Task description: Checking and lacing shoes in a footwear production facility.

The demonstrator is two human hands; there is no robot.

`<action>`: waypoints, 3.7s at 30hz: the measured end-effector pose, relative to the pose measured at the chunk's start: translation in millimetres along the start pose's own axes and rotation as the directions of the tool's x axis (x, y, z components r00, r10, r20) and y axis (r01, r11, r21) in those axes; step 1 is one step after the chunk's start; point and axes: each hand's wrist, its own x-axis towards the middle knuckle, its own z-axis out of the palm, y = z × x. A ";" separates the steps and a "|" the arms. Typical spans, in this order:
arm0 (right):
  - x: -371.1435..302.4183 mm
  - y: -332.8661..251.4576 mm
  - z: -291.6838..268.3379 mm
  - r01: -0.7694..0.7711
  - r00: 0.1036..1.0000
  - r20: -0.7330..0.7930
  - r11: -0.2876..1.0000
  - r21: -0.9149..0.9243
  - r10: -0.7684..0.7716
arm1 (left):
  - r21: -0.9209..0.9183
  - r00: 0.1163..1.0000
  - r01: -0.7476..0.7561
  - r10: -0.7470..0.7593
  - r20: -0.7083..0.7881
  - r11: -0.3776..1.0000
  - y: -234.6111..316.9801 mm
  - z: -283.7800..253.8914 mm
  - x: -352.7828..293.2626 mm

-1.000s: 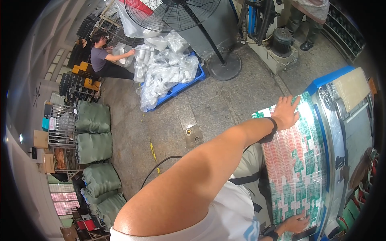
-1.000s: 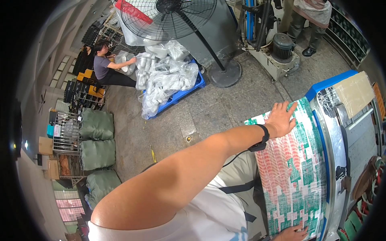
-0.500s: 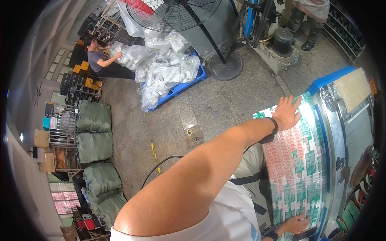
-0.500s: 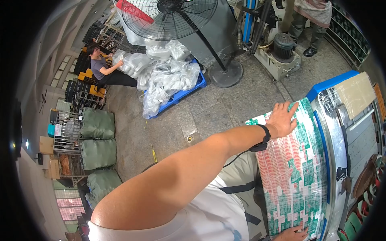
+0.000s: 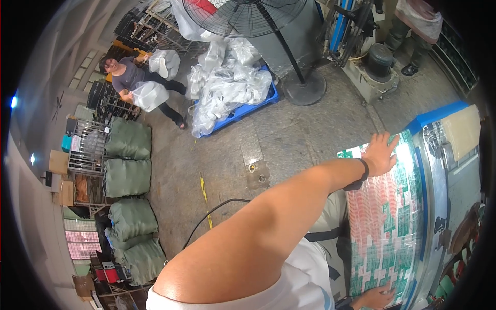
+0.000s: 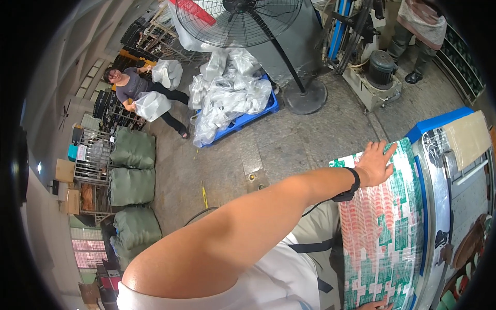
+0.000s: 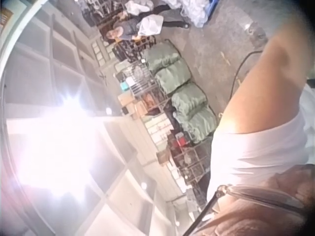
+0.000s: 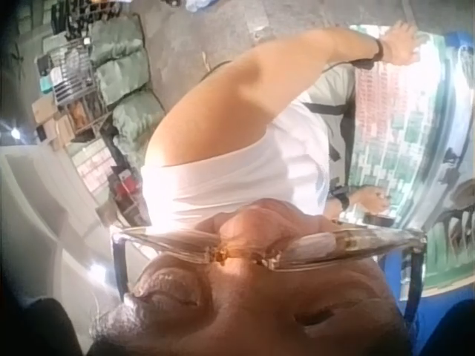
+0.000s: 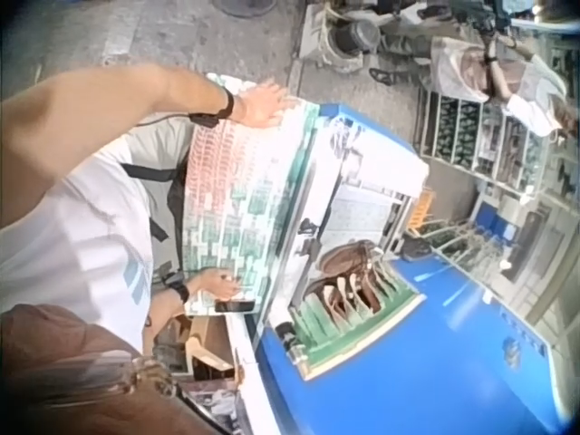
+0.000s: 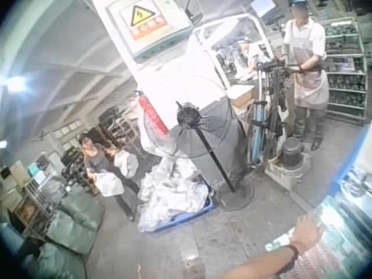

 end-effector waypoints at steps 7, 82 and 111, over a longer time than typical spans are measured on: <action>1.0 11.8 1.0 -0.017 0.998 0.055 0.999 -0.049 0.020 | 0.042 1.000 -0.010 0.010 -0.006 0.999 -4.6 6.1 0.2; 47.8 -153.8 -88.9 -0.726 0.685 0.712 0.074 0.683 0.154 | 0.189 0.952 -0.256 0.281 -0.122 0.948 28.3 64.2 -0.6; 81.2 -152.5 -125.2 -0.134 0.953 0.303 0.871 0.473 -0.019 | -0.535 0.811 -0.449 0.578 0.092 0.715 136.6 8.7 -205.3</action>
